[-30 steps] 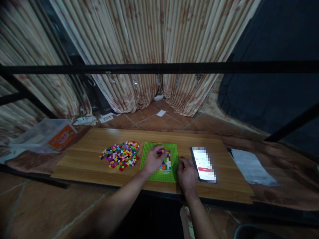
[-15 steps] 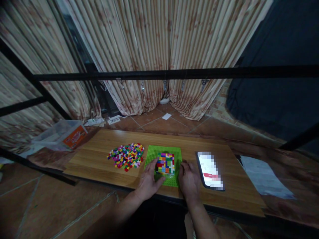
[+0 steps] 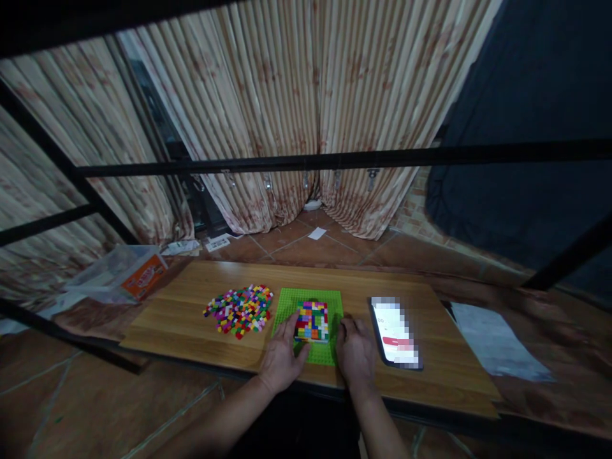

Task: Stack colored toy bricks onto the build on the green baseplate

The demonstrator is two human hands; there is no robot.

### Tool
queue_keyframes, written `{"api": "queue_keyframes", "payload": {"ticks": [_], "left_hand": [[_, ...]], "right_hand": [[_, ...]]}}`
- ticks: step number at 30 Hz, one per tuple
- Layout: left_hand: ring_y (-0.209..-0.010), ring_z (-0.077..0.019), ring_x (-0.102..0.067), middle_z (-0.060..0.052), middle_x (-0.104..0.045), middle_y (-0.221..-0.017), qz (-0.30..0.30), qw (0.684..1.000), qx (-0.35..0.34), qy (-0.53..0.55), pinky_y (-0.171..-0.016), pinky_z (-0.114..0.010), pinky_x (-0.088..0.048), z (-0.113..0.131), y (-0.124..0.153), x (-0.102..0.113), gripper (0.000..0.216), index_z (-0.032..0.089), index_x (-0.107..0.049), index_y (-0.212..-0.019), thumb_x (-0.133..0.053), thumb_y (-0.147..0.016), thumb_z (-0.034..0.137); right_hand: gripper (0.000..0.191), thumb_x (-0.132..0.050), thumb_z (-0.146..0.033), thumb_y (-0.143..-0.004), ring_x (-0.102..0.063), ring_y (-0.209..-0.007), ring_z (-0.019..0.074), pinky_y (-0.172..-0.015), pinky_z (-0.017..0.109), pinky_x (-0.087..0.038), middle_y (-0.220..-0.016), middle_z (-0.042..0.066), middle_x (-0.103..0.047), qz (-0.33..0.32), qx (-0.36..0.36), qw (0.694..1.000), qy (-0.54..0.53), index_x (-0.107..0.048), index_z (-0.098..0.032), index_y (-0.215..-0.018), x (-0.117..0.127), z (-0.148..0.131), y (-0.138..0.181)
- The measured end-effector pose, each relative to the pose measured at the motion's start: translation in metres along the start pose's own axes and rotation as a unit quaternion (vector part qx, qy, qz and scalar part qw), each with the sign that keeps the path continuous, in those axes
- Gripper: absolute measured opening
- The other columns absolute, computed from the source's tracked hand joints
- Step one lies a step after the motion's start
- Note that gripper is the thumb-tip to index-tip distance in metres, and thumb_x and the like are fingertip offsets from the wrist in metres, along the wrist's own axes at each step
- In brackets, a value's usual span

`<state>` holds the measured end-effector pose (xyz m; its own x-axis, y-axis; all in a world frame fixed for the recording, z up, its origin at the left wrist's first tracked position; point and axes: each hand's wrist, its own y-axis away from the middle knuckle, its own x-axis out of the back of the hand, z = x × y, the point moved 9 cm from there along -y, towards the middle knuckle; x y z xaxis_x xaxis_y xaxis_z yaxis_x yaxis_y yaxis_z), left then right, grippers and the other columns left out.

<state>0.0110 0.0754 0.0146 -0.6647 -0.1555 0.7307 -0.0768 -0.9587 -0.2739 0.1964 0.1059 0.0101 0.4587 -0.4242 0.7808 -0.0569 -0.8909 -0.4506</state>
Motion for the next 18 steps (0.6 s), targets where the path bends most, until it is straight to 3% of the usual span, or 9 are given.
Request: {"api": "queue_keyframes", "payload": {"ticks": [4, 18], "left_hand": [[-0.127, -0.0284, -0.048, -0.015, -0.052, -0.137, 0.009, 1.000, -0.009, -0.023, -0.109, -0.050, -0.041, 0.0011, 0.0007, -0.0008, 0.067, 0.015, -0.032, -0.146, -0.055, -0.084, 0.027], [-0.125, -0.0277, -0.050, -0.017, -0.053, -0.135, 0.014, 0.997, -0.032, -0.062, -0.104, -0.047, -0.044, 0.0010, 0.0004, -0.0053, 0.066, 0.013, -0.027, -0.147, -0.052, -0.087, 0.027]], "right_hand": [[0.029, -0.041, -0.023, -0.091, -0.062, -0.096, 0.0235, -0.087, 0.033, -0.046, -0.106, 0.012, -0.066, -0.001, -0.007, 1.000, 0.003, -0.066, -0.016, -0.104, 0.0008, -0.0016, 0.0052], [0.028, -0.042, -0.024, -0.092, -0.060, -0.099, 0.0230, -0.089, 0.036, -0.049, -0.107, 0.013, -0.064, -0.007, -0.021, 0.997, -0.069, -0.066, -0.015, -0.103, 0.0047, -0.0022, 0.0082]]}}
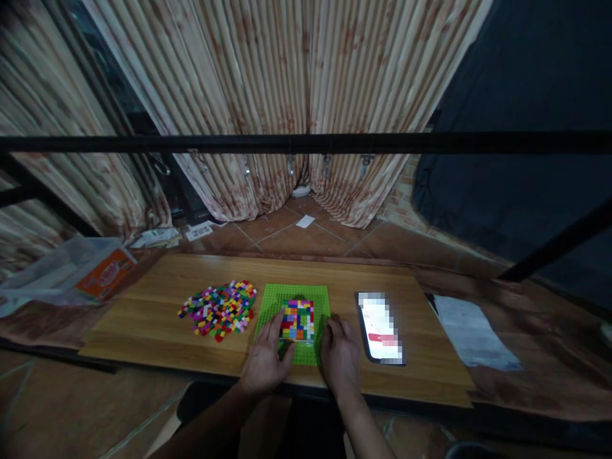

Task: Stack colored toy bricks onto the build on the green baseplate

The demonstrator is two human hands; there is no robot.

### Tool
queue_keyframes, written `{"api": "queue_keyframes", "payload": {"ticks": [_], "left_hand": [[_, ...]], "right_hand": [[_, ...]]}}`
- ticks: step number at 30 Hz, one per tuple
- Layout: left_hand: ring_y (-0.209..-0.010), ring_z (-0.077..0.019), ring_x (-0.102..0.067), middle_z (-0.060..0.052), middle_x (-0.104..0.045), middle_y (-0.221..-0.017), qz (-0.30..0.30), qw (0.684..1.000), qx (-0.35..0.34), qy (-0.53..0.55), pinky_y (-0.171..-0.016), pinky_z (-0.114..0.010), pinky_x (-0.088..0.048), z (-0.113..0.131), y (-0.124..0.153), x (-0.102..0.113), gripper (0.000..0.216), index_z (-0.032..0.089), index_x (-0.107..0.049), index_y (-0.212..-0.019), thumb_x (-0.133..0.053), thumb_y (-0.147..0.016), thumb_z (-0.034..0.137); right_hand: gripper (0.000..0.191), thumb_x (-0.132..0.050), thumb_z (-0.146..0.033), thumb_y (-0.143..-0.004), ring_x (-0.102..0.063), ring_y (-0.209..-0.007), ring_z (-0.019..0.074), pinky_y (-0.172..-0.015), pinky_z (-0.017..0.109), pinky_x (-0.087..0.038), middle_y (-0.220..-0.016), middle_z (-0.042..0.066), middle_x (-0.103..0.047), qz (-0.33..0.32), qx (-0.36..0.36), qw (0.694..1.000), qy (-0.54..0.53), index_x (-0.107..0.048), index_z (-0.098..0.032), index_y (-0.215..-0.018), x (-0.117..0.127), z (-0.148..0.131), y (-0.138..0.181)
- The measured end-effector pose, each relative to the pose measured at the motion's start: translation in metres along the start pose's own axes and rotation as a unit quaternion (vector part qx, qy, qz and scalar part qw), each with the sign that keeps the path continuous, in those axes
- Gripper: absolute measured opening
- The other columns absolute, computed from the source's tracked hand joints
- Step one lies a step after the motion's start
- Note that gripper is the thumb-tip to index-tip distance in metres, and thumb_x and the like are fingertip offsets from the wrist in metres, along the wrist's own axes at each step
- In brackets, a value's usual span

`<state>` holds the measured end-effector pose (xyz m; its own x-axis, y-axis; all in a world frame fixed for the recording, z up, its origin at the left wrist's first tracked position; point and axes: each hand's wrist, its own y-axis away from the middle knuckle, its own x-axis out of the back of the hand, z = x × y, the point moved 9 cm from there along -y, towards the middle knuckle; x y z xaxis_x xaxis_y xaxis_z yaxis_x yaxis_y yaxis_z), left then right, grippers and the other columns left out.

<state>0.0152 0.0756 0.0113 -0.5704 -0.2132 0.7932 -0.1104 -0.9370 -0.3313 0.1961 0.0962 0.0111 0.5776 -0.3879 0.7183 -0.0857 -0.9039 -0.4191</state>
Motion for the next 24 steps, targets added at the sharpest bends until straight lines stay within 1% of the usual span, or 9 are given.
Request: {"api": "queue_keyframes", "payload": {"ticks": [6, 10, 13, 16, 19, 24], "left_hand": [[-0.129, -0.0289, -0.047, -0.018, -0.051, -0.138, -0.008, 1.000, -0.014, 0.008, -0.106, -0.048, -0.042, 0.0034, 0.0003, -0.0003, 0.067, 0.012, -0.025, -0.148, -0.050, -0.089, 0.028], [-0.128, -0.0279, -0.047, -0.017, -0.049, -0.139, -0.020, 1.000, -0.011, 0.020, -0.106, -0.048, -0.041, 0.0017, -0.0002, -0.0027, 0.069, 0.013, -0.021, -0.150, -0.049, -0.089, 0.028], [-0.128, -0.0281, -0.047, -0.016, -0.047, -0.142, -0.014, 1.000, -0.011, 0.016, -0.107, -0.048, -0.041, 0.0007, -0.0009, -0.0048, 0.070, 0.015, -0.019, -0.151, -0.049, -0.089, 0.028], [-0.128, -0.0285, -0.047, -0.016, -0.046, -0.144, -0.004, 1.000, -0.017, 0.007, -0.108, -0.048, -0.040, 0.0029, -0.0005, -0.0052, 0.072, 0.014, -0.016, -0.152, -0.050, -0.089, 0.028], [-0.127, -0.0271, -0.048, -0.016, -0.049, -0.141, 0.002, 1.000, -0.017, -0.003, -0.108, -0.046, -0.041, 0.0050, 0.0007, -0.0043, 0.072, 0.013, -0.016, -0.152, -0.050, -0.089, 0.026], [-0.133, -0.0264, -0.043, -0.015, -0.046, -0.144, 0.003, 0.999, -0.016, -0.038, -0.107, -0.045, -0.041, 0.0060, 0.0006, -0.0061, 0.069, 0.013, -0.013, -0.152, -0.044, -0.091, 0.022]], "right_hand": [[0.030, -0.041, -0.028, -0.093, -0.060, -0.100, 0.0241, -0.090, 0.039, -0.049, -0.107, 0.013, -0.064, -0.009, -0.010, 1.000, -0.010, -0.065, -0.015, -0.104, -0.0014, 0.0050, 0.0015], [0.029, -0.041, -0.028, -0.092, -0.060, -0.096, 0.0227, -0.087, 0.037, -0.050, -0.104, 0.012, -0.064, -0.017, -0.010, 1.000, -0.001, -0.066, -0.016, -0.103, -0.0033, 0.0056, -0.0002], [0.029, -0.040, -0.026, -0.092, -0.061, -0.091, 0.0218, -0.082, 0.036, -0.050, -0.101, 0.011, -0.064, -0.024, -0.007, 1.000, 0.014, -0.066, -0.017, -0.103, -0.0055, 0.0056, -0.0020], [0.030, -0.040, -0.026, -0.092, -0.060, -0.089, 0.0226, -0.082, 0.037, -0.050, -0.098, 0.011, -0.064, -0.014, 0.002, 0.999, 0.042, -0.066, -0.016, -0.102, -0.0050, 0.0041, -0.0031], [0.029, -0.040, -0.026, -0.092, -0.060, -0.090, 0.0227, -0.083, 0.037, -0.050, -0.098, 0.011, -0.064, -0.006, 0.021, 0.998, 0.054, -0.066, -0.016, -0.103, -0.0048, 0.0000, -0.0033], [0.029, -0.038, -0.025, -0.093, -0.061, -0.088, 0.0216, -0.081, 0.036, -0.051, -0.099, 0.011, -0.063, -0.005, 0.040, 0.997, 0.072, -0.064, -0.017, -0.103, -0.0091, -0.0007, -0.0049]]}}
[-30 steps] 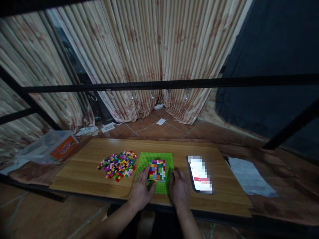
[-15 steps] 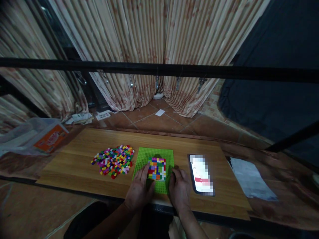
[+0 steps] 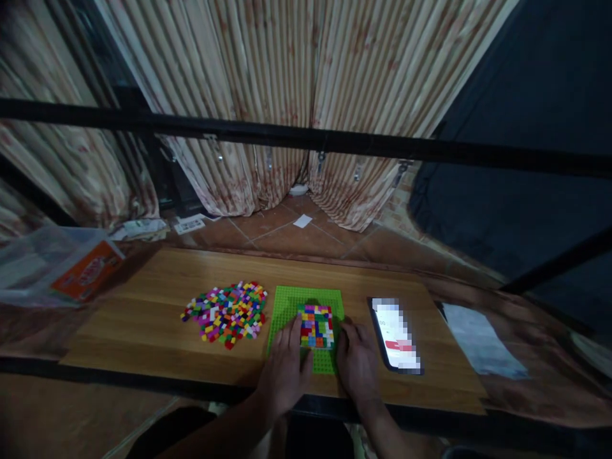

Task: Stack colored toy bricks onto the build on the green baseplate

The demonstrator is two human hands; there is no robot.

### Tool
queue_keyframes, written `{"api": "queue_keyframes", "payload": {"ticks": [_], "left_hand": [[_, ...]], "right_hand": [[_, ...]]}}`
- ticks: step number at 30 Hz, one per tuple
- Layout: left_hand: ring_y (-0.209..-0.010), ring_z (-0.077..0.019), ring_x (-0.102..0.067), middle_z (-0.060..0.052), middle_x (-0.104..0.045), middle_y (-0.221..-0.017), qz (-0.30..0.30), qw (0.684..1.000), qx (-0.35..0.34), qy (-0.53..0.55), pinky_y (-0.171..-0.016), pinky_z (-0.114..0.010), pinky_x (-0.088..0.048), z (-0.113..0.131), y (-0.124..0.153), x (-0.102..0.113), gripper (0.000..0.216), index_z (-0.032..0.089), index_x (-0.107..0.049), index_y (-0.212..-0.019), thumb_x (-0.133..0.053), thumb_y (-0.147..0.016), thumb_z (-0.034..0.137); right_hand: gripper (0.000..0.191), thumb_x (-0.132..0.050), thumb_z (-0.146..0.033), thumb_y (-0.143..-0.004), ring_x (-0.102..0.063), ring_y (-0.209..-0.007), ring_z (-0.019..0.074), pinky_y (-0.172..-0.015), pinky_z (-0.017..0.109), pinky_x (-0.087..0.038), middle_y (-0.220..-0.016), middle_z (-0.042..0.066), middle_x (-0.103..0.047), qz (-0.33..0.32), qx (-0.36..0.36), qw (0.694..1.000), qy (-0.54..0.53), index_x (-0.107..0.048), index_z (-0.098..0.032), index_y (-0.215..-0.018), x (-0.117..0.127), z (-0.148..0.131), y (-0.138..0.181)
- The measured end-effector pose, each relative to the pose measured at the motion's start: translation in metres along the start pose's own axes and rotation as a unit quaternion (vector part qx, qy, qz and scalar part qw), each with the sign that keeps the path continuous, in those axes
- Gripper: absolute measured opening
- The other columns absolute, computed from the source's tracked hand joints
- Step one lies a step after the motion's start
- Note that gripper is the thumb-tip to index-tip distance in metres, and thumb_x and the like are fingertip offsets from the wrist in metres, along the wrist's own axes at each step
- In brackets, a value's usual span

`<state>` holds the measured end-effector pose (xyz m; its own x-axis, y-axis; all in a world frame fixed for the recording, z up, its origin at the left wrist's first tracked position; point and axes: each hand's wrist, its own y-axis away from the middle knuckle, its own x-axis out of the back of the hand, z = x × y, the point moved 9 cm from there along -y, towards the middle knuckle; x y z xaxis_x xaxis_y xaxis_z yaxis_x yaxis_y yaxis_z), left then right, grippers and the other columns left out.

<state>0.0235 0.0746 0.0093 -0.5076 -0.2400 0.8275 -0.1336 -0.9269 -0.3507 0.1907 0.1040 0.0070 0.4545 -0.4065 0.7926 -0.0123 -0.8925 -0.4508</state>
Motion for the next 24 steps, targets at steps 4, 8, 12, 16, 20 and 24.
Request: {"api": "queue_keyframes", "payload": {"ticks": [4, 8, 12, 16, 20, 24], "left_hand": [[-0.134, -0.0267, -0.041, -0.015, -0.043, -0.147, -0.020, 1.000, 0.010, 0.013, -0.108, -0.045, -0.040, -0.002, -0.003, -0.004, 0.071, 0.012, -0.013, -0.152, -0.046, -0.090, 0.020], [-0.129, -0.0286, -0.043, -0.016, -0.043, -0.146, -0.029, 0.998, 0.019, 0.046, -0.107, -0.046, -0.040, -0.003, -0.008, -0.003, 0.070, 0.012, -0.016, -0.151, -0.047, -0.089, 0.020], [-0.125, -0.0295, -0.045, -0.017, -0.044, -0.144, -0.019, 0.997, 0.009, 0.080, -0.105, -0.048, -0.041, -0.001, -0.011, 0.001, 0.070, 0.013, -0.019, -0.150, -0.047, -0.087, 0.019], [-0.123, -0.0294, -0.046, -0.015, -0.047, -0.140, 0.000, 0.995, 0.016, 0.098, -0.105, -0.048, -0.040, -0.001, -0.013, 0.003, 0.067, 0.014, -0.023, -0.149, -0.046, -0.086, 0.018], [-0.124, -0.0308, -0.046, -0.016, -0.050, -0.138, -0.012, 0.994, 0.021, 0.111, -0.108, -0.048, -0.038, -0.005, -0.019, 0.003, 0.066, 0.012, -0.031, -0.146, -0.049, -0.083, 0.019], [-0.124, -0.0292, -0.047, -0.014, -0.051, -0.136, -0.034, 0.990, 0.016, 0.140, -0.110, -0.046, -0.038, -0.014, -0.030, 0.007, 0.065, 0.015, -0.035, -0.143, -0.052, -0.081, 0.021]], "right_hand": [[0.029, -0.039, -0.025, -0.092, -0.061, -0.087, 0.0215, -0.078, 0.035, -0.051, -0.098, 0.011, -0.062, -0.011, -0.010, 1.000, 0.018, -0.063, -0.018, -0.105, -0.004, 0.004, -0.002], [0.031, -0.039, -0.026, -0.092, -0.060, -0.089, 0.0225, -0.081, 0.037, -0.051, -0.100, 0.012, -0.063, -0.024, -0.022, 0.999, 0.042, -0.063, -0.017, -0.108, -0.005, 0.005, -0.003], [0.034, -0.038, -0.026, -0.091, -0.060, -0.089, 0.0223, -0.080, 0.037, -0.051, -0.102, 0.012, -0.062, -0.034, -0.030, 0.997, 0.068, -0.063, -0.016, -0.112, -0.005, 0.005, -0.004], [0.033, -0.036, -0.025, -0.092, -0.060, -0.089, 0.0229, -0.078, 0.037, -0.050, -0.099, 0.011, -0.061, -0.027, -0.010, 0.995, 0.091, -0.061, -0.018, -0.113, -0.002, 0.000, -0.005], [0.031, -0.035, -0.025, -0.092, -0.058, -0.088, 0.0251, -0.077, 0.038, -0.049, -0.096, 0.012, -0.062, -0.021, 0.026, 0.994, 0.101, -0.060, -0.018, -0.110, -0.004, -0.007, -0.006], [0.031, -0.036, -0.024, -0.091, -0.060, -0.085, 0.0248, -0.070, 0.035, -0.048, -0.097, 0.013, -0.062, -0.032, 0.004, 0.990, 0.134, -0.060, -0.017, -0.108, -0.008, -0.006, -0.011]]}}
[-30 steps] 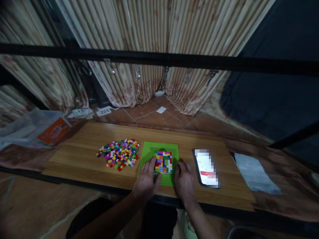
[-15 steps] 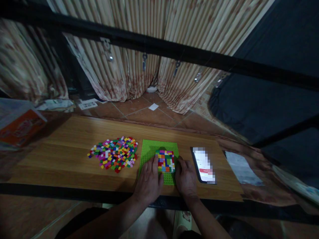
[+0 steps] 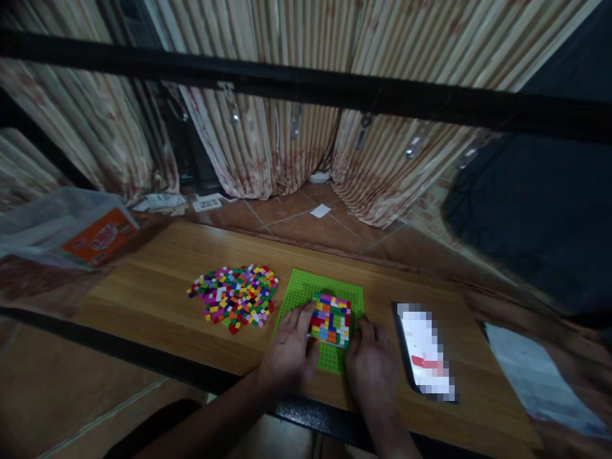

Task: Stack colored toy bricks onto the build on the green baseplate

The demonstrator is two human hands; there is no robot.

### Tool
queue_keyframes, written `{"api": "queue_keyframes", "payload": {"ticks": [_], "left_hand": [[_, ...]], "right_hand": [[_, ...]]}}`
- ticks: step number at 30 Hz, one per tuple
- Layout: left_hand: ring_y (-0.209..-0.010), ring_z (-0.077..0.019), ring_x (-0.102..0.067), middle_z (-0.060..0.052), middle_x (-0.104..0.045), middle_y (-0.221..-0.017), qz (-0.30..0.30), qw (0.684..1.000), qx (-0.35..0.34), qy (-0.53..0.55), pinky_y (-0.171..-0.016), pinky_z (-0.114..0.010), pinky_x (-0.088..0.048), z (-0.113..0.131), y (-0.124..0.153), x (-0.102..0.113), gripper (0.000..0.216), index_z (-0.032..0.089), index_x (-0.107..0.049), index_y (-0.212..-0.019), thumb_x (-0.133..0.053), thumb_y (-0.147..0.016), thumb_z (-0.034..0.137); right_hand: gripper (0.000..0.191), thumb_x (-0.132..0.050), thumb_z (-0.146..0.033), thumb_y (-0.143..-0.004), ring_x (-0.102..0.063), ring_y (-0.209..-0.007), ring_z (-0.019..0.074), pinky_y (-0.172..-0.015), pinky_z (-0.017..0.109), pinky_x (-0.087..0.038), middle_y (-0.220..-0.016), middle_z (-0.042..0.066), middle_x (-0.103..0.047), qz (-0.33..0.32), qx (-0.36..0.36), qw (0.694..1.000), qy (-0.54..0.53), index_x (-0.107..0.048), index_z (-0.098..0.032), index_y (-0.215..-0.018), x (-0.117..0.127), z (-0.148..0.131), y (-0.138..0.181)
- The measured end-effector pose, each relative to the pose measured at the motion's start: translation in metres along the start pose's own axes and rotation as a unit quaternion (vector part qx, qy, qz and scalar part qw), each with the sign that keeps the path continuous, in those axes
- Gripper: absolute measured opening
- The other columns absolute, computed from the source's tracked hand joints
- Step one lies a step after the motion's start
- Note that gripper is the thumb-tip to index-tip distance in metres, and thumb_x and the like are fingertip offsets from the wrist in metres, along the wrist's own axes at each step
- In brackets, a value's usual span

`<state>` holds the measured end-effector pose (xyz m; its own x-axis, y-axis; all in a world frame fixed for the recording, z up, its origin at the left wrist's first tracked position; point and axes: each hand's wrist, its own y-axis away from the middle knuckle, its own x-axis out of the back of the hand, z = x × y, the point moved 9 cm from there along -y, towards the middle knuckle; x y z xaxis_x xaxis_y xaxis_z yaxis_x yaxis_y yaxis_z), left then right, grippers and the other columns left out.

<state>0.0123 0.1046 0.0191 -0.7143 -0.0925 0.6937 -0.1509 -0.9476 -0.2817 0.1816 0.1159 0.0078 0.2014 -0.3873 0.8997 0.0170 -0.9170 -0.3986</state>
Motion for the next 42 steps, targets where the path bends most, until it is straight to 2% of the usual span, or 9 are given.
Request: {"api": "queue_keyframes", "payload": {"ticks": [6, 10, 15, 18, 22, 33, 36, 39, 42], "left_hand": [[-0.119, -0.0228, -0.054, -0.009, -0.060, -0.126, 0.010, 0.997, -0.005, 0.077, -0.105, -0.040, -0.046, -0.013, -0.016, 0.016, 0.065, 0.019, -0.046, -0.133, -0.050, -0.070, 0.007], [-0.100, -0.0186, -0.063, -0.006, -0.067, -0.112, 0.090, 0.990, 0.013, 0.110, -0.095, -0.035, -0.051, -0.028, -0.033, 0.045, 0.049, 0.019, -0.058, -0.119, -0.047, -0.073, 0.006], [-0.095, -0.0178, -0.065, -0.007, -0.070, -0.102, 0.245, 0.958, 0.140, 0.050, -0.088, -0.032, -0.051, -0.085, -0.045, 0.118, 0.033, 0.015, -0.062, -0.111, -0.049, -0.080, 0.013], [-0.094, -0.0208, -0.065, -0.009, -0.070, -0.097, 0.215, 0.939, 0.257, -0.078, -0.086, -0.032, -0.049, -0.117, -0.040, 0.147, 0.025, 0.016, -0.065, -0.103, -0.055, -0.081, 0.023], [-0.095, -0.0239, -0.065, -0.010, -0.070, -0.091, 0.085, 0.929, 0.297, -0.205, -0.086, -0.033, -0.048, -0.128, -0.033, 0.145, 0.020, 0.018, -0.068, -0.091, -0.056, -0.082, 0.031], [-0.090, -0.0212, -0.064, -0.007, -0.069, -0.088, 0.106, 0.931, 0.269, -0.221, -0.083, -0.031, -0.048, -0.115, -0.031, 0.140, 0.014, 0.019, -0.065, -0.085, -0.055, -0.077, 0.013], [-0.083, -0.0200, -0.064, -0.005, -0.068, -0.083, 0.122, 0.953, 0.235, -0.147, -0.078, -0.031, -0.049, -0.104, -0.032, 0.139, 0.009, 0.018, -0.063, -0.085, -0.056, -0.078, 0.017], [-0.075, -0.0159, -0.063, -0.002, -0.067, -0.081, 0.105, 0.982, 0.154, 0.034, -0.072, -0.027, -0.049, -0.081, -0.035, 0.121, 0.006, 0.018, -0.060, -0.083, -0.057, -0.081, 0.022], [-0.080, -0.0147, -0.063, -0.001, -0.067, -0.083, 0.053, 0.983, 0.077, 0.160, -0.076, -0.027, -0.050, -0.050, -0.036, 0.098, 0.008, 0.018, -0.061, -0.085, -0.057, -0.084, 0.025]], "right_hand": [[0.030, -0.038, -0.027, -0.090, -0.060, -0.073, 0.0208, -0.060, 0.032, -0.044, -0.100, 0.013, -0.063, -0.036, -0.021, 0.999, 0.015, -0.063, -0.016, -0.104, -0.002, -0.002, -0.014], [0.029, -0.041, -0.031, -0.088, -0.061, -0.071, 0.0216, -0.057, 0.032, -0.043, -0.095, 0.010, -0.065, -0.053, -0.063, 0.997, -0.008, -0.067, -0.021, -0.095, -0.008, 0.018, -0.026], [0.029, -0.046, -0.034, -0.082, -0.062, -0.070, 0.0222, -0.058, 0.033, -0.043, -0.094, 0.009, -0.069, -0.052, -0.094, 0.992, -0.059, -0.072, -0.023, -0.090, -0.019, 0.033, -0.041], [0.030, -0.046, -0.033, -0.082, -0.060, -0.066, 0.0211, -0.058, 0.033, -0.041, -0.087, 0.008, -0.070, -0.054, -0.104, 0.991, -0.066, -0.073, -0.024, -0.090, -0.022, 0.030, -0.048], [0.030, -0.045, -0.033, -0.083, -0.061, -0.070, 0.0225, -0.060, 0.033, -0.041, -0.087, 0.008, -0.071, -0.057, -0.115, 0.989, -0.069, -0.073, -0.024, -0.090, -0.023, 0.026, -0.051], [0.032, -0.050, -0.038, -0.082, -0.065, -0.072, 0.0237, -0.067, 0.035, -0.046, -0.090, 0.010, -0.074, -0.017, -0.170, 0.972, -0.164, -0.074, -0.020, -0.093, -0.008, 0.040, -0.045], [0.034, -0.056, -0.043, -0.081, -0.065, -0.070, 0.0240, -0.065, 0.035, -0.047, -0.081, 0.010, -0.073, 0.027, -0.219, 0.944, -0.245, -0.074, -0.018, -0.094, 0.014, 0.036, -0.043], [0.034, -0.059, -0.044, -0.082, -0.067, -0.081, 0.0235, -0.071, 0.034, -0.050, -0.090, 0.010, -0.073, 0.102, -0.200, 0.903, -0.367, -0.072, -0.016, -0.096, 0.039, 0.010, -0.037], [0.028, -0.058, -0.040, -0.086, -0.067, -0.087, 0.0200, -0.077, 0.033, -0.052, -0.099, 0.008, -0.072, 0.062, -0.123, 0.869, -0.474, -0.069, -0.020, -0.102, 0.043, -0.035, -0.033]]}}
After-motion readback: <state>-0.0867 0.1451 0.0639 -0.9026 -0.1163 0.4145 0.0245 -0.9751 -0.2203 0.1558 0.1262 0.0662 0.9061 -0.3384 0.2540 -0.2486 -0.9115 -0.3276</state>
